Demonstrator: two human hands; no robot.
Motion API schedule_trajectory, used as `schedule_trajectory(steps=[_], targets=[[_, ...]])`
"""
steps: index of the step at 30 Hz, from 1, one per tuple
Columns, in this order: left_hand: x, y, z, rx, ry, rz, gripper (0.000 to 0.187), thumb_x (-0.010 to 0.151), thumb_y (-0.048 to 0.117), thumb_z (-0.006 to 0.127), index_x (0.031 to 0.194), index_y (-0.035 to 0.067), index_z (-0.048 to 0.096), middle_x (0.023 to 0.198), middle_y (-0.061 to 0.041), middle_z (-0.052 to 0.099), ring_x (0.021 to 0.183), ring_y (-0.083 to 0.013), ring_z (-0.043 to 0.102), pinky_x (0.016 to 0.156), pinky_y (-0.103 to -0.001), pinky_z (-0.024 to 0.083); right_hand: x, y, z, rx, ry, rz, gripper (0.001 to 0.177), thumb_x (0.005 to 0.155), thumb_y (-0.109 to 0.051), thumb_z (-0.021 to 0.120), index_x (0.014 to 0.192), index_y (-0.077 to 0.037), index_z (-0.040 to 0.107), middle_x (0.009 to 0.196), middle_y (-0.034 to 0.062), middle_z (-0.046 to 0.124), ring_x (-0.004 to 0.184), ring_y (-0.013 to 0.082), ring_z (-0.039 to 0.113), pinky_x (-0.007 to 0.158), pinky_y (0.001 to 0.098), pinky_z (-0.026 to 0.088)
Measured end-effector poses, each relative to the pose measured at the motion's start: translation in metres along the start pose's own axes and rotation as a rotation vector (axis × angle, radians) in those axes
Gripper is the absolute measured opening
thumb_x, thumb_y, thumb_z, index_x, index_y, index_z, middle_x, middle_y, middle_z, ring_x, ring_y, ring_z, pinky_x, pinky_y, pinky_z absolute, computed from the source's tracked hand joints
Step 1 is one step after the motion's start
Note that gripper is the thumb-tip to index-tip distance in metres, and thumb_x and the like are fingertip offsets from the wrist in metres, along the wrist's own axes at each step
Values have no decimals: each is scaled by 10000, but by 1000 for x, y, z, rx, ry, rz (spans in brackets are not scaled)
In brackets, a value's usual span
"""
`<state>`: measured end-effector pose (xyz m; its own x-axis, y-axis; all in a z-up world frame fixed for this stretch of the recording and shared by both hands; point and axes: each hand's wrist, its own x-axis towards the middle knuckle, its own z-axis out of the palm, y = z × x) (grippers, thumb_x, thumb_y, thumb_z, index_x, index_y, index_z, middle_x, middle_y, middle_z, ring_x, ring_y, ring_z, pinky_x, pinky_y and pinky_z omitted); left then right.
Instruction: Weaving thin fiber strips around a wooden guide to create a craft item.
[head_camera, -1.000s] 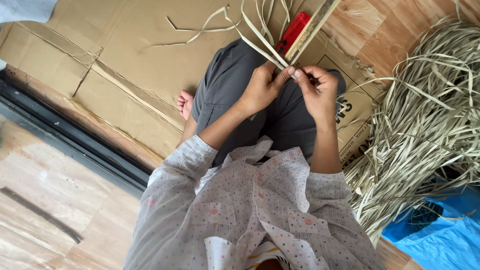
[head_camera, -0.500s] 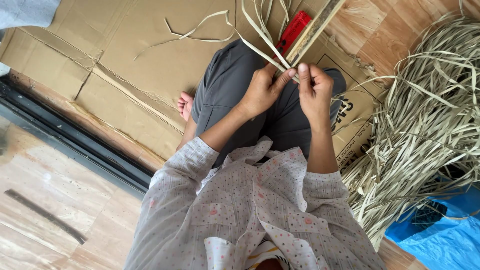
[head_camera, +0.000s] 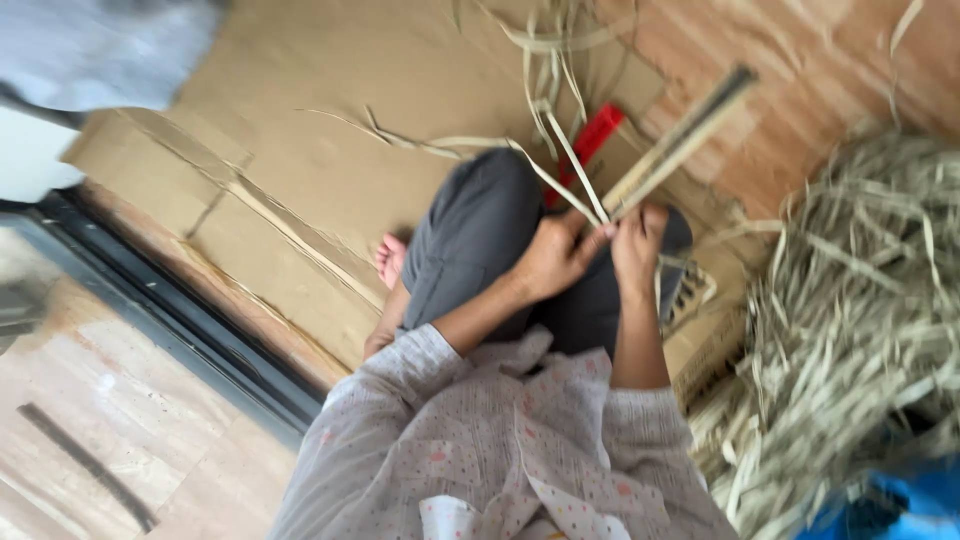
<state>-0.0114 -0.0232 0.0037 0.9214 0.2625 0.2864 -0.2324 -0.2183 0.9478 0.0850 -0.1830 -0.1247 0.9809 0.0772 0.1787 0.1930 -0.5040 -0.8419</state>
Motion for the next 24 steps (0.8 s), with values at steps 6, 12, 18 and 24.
schedule_trajectory(steps=[6,12,18,24], targets=[[-3,-10,-7,3,-57,59,400,982,287,625,725,1,513,556,-228,536,528,-406,594,505,-408,452,11,-85,-11,128,-124,-205,254,1107,-115,556,1164,85,702,959,289,682,994,194,525,896,397,460],[-8,-7,8,6,-24,34,423,1009,317,592,712,31,499,527,-161,517,493,-326,603,472,-318,452,15,12,4,125,81,-95,548,1134,-153,518,608,-30,606,501,33,476,618,62,394,580,287,409],[-13,5,15,-18,42,11,424,1017,325,575,714,41,493,515,-151,496,468,-301,580,453,-313,440,-10,-136,-16,244,148,19,672,1192,-294,436,534,-160,467,493,-66,414,498,64,343,533,243,319],[-18,18,17,-125,52,-62,468,1014,351,567,690,25,484,487,-171,468,448,-283,534,450,-333,408,-11,-122,-13,324,217,-54,612,1172,-190,481,563,-163,430,509,-68,383,513,58,316,545,240,315]])
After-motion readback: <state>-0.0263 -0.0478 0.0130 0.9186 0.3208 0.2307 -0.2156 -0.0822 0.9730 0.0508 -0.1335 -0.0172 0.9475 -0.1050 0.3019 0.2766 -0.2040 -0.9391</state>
